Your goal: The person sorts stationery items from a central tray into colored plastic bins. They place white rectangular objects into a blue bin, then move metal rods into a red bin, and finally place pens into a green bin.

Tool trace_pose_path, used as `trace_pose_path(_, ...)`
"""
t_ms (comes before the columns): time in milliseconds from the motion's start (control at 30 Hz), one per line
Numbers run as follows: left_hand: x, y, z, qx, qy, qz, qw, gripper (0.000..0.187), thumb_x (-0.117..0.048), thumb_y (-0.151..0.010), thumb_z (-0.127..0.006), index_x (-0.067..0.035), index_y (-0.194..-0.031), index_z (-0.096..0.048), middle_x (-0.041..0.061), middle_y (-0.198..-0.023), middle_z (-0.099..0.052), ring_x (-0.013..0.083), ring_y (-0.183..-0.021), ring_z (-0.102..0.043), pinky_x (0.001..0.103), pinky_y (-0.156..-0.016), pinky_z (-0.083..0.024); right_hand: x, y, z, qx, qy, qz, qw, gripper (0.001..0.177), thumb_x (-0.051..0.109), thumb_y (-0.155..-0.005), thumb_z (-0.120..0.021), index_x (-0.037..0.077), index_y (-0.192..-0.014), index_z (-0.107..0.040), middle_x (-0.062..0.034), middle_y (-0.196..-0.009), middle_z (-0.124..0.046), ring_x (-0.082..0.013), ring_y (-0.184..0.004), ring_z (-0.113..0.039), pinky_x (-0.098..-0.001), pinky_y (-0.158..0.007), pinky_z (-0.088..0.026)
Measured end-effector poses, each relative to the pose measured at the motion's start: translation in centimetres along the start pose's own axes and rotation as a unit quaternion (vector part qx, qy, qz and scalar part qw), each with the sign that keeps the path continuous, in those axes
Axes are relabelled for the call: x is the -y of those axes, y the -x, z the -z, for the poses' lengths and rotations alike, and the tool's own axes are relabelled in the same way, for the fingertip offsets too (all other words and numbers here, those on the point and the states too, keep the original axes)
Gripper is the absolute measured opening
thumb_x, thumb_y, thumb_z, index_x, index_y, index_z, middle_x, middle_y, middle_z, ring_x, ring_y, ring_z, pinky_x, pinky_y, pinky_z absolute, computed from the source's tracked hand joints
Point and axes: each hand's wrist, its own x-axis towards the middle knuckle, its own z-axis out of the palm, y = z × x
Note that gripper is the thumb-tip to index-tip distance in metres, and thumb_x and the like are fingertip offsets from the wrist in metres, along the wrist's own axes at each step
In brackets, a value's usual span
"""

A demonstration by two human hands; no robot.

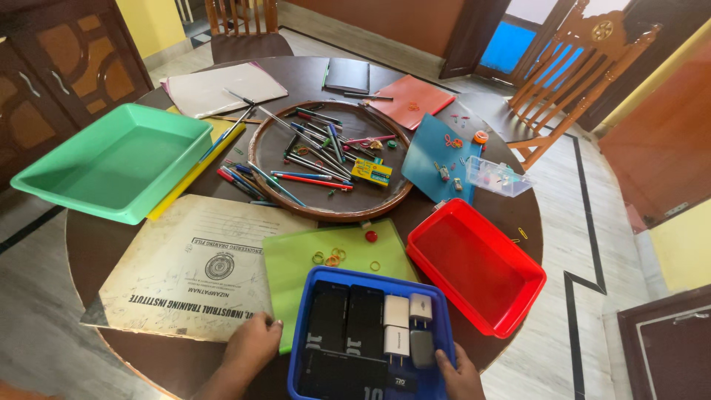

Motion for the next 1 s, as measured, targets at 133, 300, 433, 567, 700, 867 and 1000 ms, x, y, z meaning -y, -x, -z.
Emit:
trace_pose_path(133,-0.1,-2.0,-1.5,-0.014,0.000,0.036,0.999,0.048,-0.044,-0.085,-0.075,-0.004,-0.112,-0.071,0.022,-0.108,-0.075,0.0387,-0.109,-0.071,0.046,-0.097,-0.055,0.7,0.7,0.5,-0.003,0.055,-0.004,0.998,0.053,0.026,-0.092,-0.069,0.004,-0.140,-0.059,-0.0151,-0.114,-0.078,-0.0181,-0.107,-0.072,-0.0321,-0.096,-0.052)
trace_pose_path(300,0.3,-2.6,-2.2,0.001,0.112,0.062,0.992,0.040,-0.037,-0.084,-0.076,-0.006,-0.110,-0.076,0.017,-0.097,-0.080,0.0313,-0.088,-0.077,0.041,-0.082,-0.059,0.6,0.6,0.2,0.006,0.036,-0.012,0.999,0.054,0.026,-0.092,-0.068,0.003,-0.140,-0.057,-0.0161,-0.114,-0.079,-0.0192,-0.108,-0.073,-0.0328,-0.098,-0.052)
trace_pose_path(433,1.9,-3.1,-1.3,0.016,0.152,0.089,0.984,0.039,-0.034,-0.087,-0.075,-0.005,-0.112,-0.077,0.016,-0.089,-0.082,0.0264,-0.069,-0.078,0.036,-0.067,-0.061,0.1,0.5,0.5,-0.001,0.043,-0.010,0.999,0.053,0.026,-0.091,-0.069,0.005,-0.139,-0.059,-0.0164,-0.113,-0.079,-0.0201,-0.107,-0.074,-0.0330,-0.098,-0.053)
trace_pose_path(567,6.8,-5.3,1.4,0.011,0.171,0.089,0.981,0.039,-0.030,-0.087,-0.076,-0.005,-0.116,-0.076,0.015,-0.092,-0.084,0.0287,-0.071,-0.077,0.038,-0.065,-0.061,-0.2,0.3,1.1,-0.024,0.060,-0.013,0.998,0.054,0.027,-0.091,-0.070,0.006,-0.139,-0.060,-0.0166,-0.113,-0.080,-0.0202,-0.107,-0.074,-0.0335,-0.098,-0.052)
trace_pose_path(700,11.5,-8.4,5.4,0.024,0.093,0.111,0.989,0.044,-0.035,-0.088,-0.074,-0.009,-0.124,-0.074,0.010,-0.109,-0.082,0.0269,-0.089,-0.079,0.039,-0.083,-0.061,0.2,0.4,2.3,-0.022,0.035,0.001,0.999,0.054,0.028,-0.091,-0.070,0.004,-0.138,-0.062,-0.0184,-0.112,-0.080,-0.0215,-0.106,-0.074,-0.0341,-0.098,-0.052)
trace_pose_path(867,16.7,-10.5,9.3,-0.033,0.064,0.106,0.992,0.050,-0.034,-0.088,-0.075,-0.009,-0.131,-0.071,0.013,-0.119,-0.079,0.0292,-0.102,-0.076,0.044,-0.092,-0.060,1.1,0.6,3.6,-0.062,0.008,-0.001,0.998,0.054,0.024,-0.090,-0.074,0.002,-0.138,-0.062,-0.0197,-0.111,-0.079,-0.0230,-0.105,-0.073,-0.0354,-0.097,-0.052)
trace_pose_path(1000,19.6,-11.2,12.3,-0.071,-0.041,0.138,0.987,0.051,-0.035,-0.092,-0.071,-0.012,-0.137,-0.069,0.016,-0.129,-0.074,0.0335,-0.114,-0.070,0.047,-0.099,-0.055,1.4,1.0,5.1,-0.076,0.040,-0.022,0.996,0.054,0.023,-0.090,-0.074,0.002,-0.138,-0.064,-0.0212,-0.108,-0.080,-0.0236,-0.103,-0.075,-0.0353,-0.098,-0.052)
